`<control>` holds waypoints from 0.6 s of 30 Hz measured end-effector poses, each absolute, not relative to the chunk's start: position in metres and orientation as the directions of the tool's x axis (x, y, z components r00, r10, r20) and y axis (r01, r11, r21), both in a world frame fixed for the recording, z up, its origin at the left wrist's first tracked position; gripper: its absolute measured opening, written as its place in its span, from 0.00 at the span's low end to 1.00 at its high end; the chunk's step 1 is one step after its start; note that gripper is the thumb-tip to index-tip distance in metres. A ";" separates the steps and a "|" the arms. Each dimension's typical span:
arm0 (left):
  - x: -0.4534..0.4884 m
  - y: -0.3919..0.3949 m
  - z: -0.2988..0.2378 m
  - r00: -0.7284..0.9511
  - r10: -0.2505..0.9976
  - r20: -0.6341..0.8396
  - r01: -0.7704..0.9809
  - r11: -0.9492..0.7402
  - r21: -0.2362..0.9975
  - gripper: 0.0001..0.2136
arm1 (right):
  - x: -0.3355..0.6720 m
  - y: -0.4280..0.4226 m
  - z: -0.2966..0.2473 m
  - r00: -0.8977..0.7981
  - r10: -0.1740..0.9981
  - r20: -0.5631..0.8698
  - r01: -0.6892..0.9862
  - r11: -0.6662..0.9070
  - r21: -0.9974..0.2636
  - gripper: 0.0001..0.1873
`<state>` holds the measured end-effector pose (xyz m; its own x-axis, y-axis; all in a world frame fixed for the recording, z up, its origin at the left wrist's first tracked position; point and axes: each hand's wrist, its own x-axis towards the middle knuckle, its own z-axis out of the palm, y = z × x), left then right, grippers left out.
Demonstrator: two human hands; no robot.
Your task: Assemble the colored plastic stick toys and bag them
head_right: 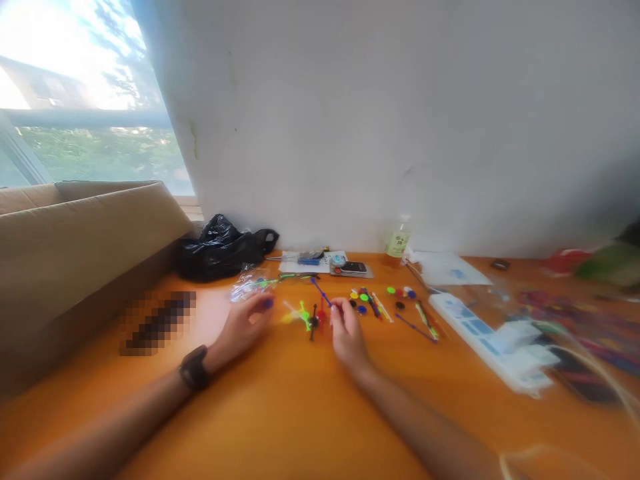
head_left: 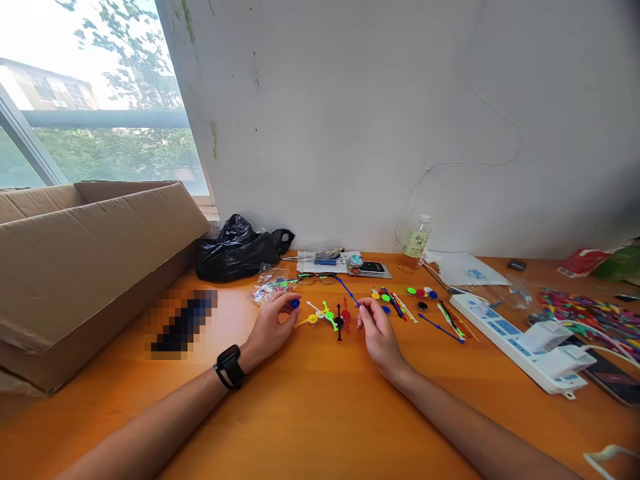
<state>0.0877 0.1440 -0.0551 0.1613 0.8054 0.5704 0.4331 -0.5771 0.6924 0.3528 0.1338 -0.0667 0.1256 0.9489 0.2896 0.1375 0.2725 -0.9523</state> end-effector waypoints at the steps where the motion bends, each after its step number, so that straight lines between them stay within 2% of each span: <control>1: 0.088 0.144 -0.055 0.156 0.807 0.569 0.414 -0.577 0.704 0.11 | 0.353 0.133 -0.066 0.123 0.950 0.286 0.103 0.274 -0.956 0.14; 4: 0.090 0.142 -0.054 0.169 0.810 0.562 0.371 -0.580 0.725 0.11 | 0.353 0.132 -0.061 0.118 0.952 0.283 -0.024 0.288 -0.957 0.13; 8: 0.097 0.130 -0.048 0.192 0.828 0.527 0.287 -0.561 0.777 0.11 | 0.353 0.127 -0.052 0.068 0.968 0.242 -0.139 0.249 -0.958 0.21; 14: 0.116 0.101 -0.036 0.292 0.860 0.419 0.150 -0.474 0.867 0.13 | 0.342 0.114 -0.046 -0.129 0.983 0.134 -0.178 0.110 -0.978 0.34; 18: 0.123 0.093 -0.039 0.365 0.857 0.363 0.100 -0.424 0.900 0.15 | 0.337 0.108 -0.045 -0.226 0.967 0.115 -0.179 0.075 -0.981 0.37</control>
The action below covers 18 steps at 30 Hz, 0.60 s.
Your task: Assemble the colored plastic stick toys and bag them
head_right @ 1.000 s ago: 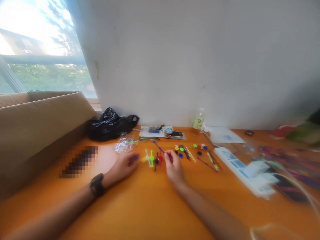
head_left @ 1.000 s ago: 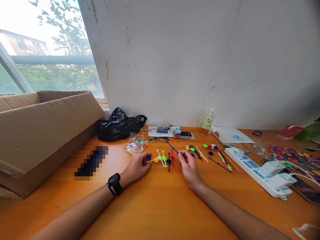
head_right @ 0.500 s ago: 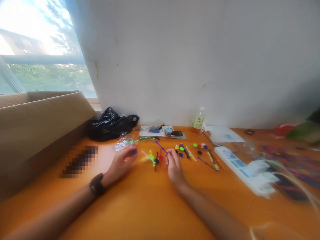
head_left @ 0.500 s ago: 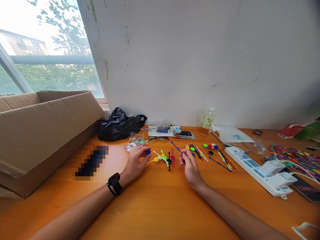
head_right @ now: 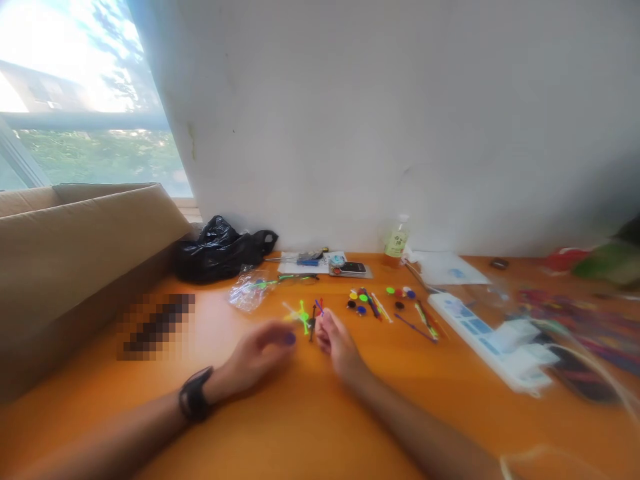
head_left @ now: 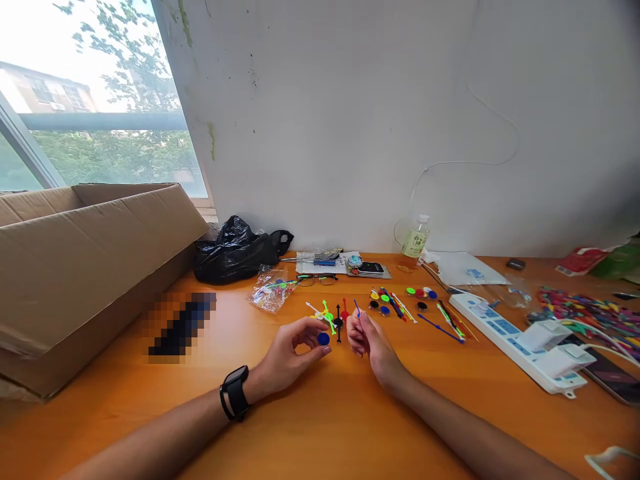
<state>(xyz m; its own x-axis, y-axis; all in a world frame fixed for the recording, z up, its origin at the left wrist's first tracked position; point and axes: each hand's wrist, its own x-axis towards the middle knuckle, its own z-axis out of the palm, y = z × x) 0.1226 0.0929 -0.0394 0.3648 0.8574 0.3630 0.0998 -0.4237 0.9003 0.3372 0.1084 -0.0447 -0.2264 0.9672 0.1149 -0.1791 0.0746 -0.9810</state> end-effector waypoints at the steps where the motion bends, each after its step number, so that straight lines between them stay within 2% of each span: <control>1: 0.123 0.093 -0.041 0.384 0.854 0.351 0.097 -0.416 0.904 0.16 | 0.337 0.108 -0.045 -0.235 0.965 0.115 -0.180 0.073 -0.981 0.37; 6: 0.124 0.095 -0.042 0.427 0.844 0.325 0.097 -0.400 0.911 0.15 | 0.340 0.108 -0.049 -0.199 0.968 0.152 -0.195 0.113 -0.974 0.30; 10: 0.123 0.094 -0.040 0.433 0.840 0.326 0.100 -0.404 0.909 0.14 | 0.342 0.110 -0.053 -0.171 0.963 0.207 -0.117 0.189 -0.975 0.23; 18: 0.123 0.096 -0.043 0.409 0.849 0.335 0.079 -0.399 0.914 0.16 | 0.339 0.106 -0.051 -0.184 0.946 0.268 -0.079 0.258 -0.963 0.21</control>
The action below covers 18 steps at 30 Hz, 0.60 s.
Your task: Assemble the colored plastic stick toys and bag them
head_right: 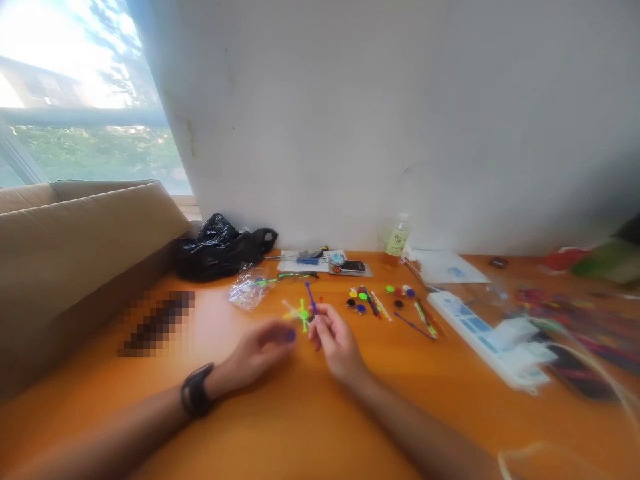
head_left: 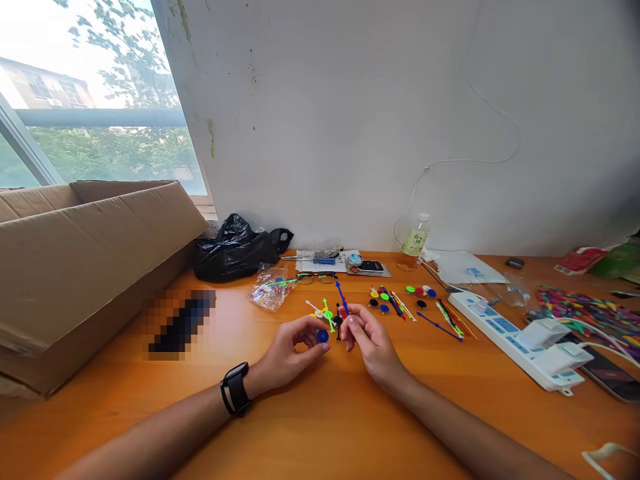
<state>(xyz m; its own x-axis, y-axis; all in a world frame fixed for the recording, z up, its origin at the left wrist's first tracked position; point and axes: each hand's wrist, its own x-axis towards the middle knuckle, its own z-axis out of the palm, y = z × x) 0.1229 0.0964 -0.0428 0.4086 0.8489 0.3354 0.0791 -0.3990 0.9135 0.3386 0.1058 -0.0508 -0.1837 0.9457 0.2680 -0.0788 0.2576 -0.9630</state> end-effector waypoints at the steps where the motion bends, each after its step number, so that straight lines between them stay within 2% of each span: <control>1: 0.123 0.097 -0.043 0.406 0.850 0.336 0.081 -0.400 0.913 0.16 | 0.338 0.104 -0.051 -0.175 0.946 0.274 -0.061 0.268 -0.962 0.20; 6: 0.123 0.096 -0.040 0.398 0.851 0.343 0.095 -0.410 0.907 0.16 | 0.338 0.095 -0.048 -0.082 0.934 0.349 0.111 0.357 -0.928 0.17; 10: 0.123 0.094 -0.039 0.384 0.855 0.348 0.110 -0.416 0.903 0.17 | 0.338 0.088 -0.043 -0.091 0.889 0.449 0.235 0.457 -0.858 0.14; 18: 0.123 0.096 -0.038 0.376 0.855 0.356 0.084 -0.415 0.906 0.16 | 0.339 0.086 -0.045 -0.136 0.812 0.568 0.308 0.579 -0.755 0.10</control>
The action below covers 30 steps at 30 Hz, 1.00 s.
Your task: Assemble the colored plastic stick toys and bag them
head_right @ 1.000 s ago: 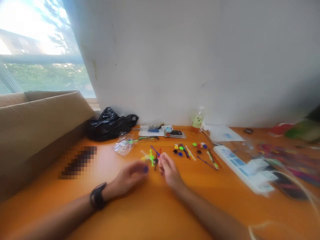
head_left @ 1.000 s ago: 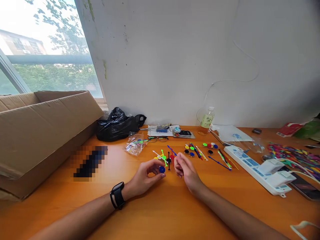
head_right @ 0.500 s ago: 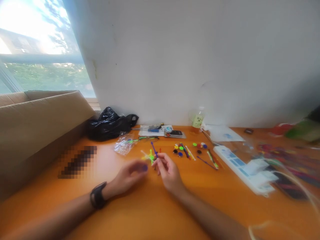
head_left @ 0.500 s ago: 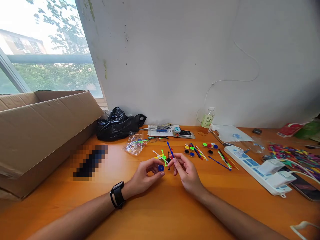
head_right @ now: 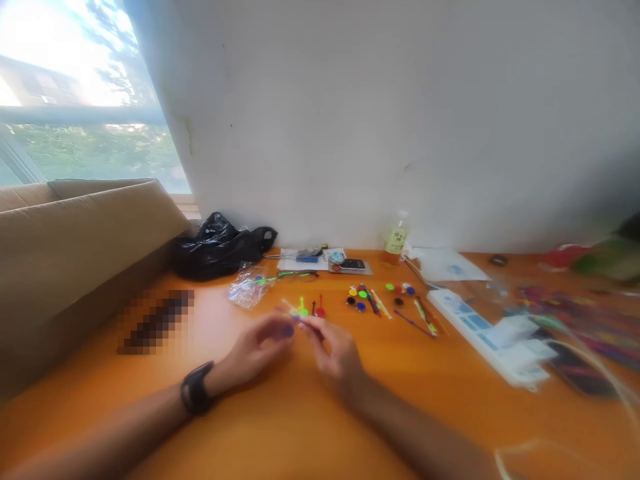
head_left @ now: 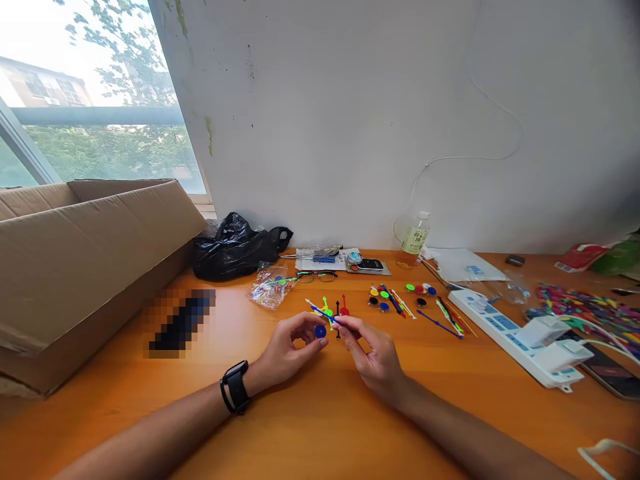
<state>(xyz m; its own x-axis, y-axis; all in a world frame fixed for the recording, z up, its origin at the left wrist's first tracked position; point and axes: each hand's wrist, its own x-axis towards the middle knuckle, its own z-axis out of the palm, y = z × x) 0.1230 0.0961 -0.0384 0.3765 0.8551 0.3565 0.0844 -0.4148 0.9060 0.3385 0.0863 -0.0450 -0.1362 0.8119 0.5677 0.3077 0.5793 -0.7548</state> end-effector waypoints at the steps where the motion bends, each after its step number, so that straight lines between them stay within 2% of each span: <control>1: 0.123 0.096 -0.038 0.378 0.854 0.356 0.086 -0.416 0.905 0.16 | 0.339 0.086 -0.045 -0.137 0.811 0.569 0.306 0.580 -0.755 0.10; 6: 0.122 0.096 -0.037 0.383 0.852 0.356 0.103 -0.423 0.900 0.16 | 0.337 0.085 -0.043 -0.122 0.843 0.525 0.263 0.537 -0.801 0.10; 11: 0.122 0.096 -0.039 0.361 0.860 0.360 0.136 -0.430 0.892 0.15 | 0.337 0.088 -0.046 -0.112 0.925 0.362 0.117 0.374 -0.920 0.14; 17: 0.122 0.096 -0.038 0.344 0.868 0.359 0.176 -0.435 0.883 0.15 | 0.338 0.095 -0.048 -0.101 0.954 0.284 -0.013 0.284 -0.959 0.16; 26: 0.121 0.098 -0.039 0.328 0.859 0.394 0.213 -0.473 0.855 0.14 | 0.337 0.091 -0.046 -0.101 0.944 0.313 0.024 0.317 -0.948 0.15; 30: 0.120 0.100 -0.042 0.327 0.861 0.391 0.218 -0.471 0.855 0.14 | 0.335 0.088 -0.045 -0.161 0.951 0.265 -0.045 0.261 -0.964 0.17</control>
<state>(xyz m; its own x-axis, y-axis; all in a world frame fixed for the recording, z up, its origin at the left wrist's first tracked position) 0.1204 0.1001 -0.0416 0.3266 0.8606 0.3909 0.2183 -0.4711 0.8547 0.3353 0.0880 -0.0446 -0.1615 0.9506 0.2651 -0.0449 0.2613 -0.9642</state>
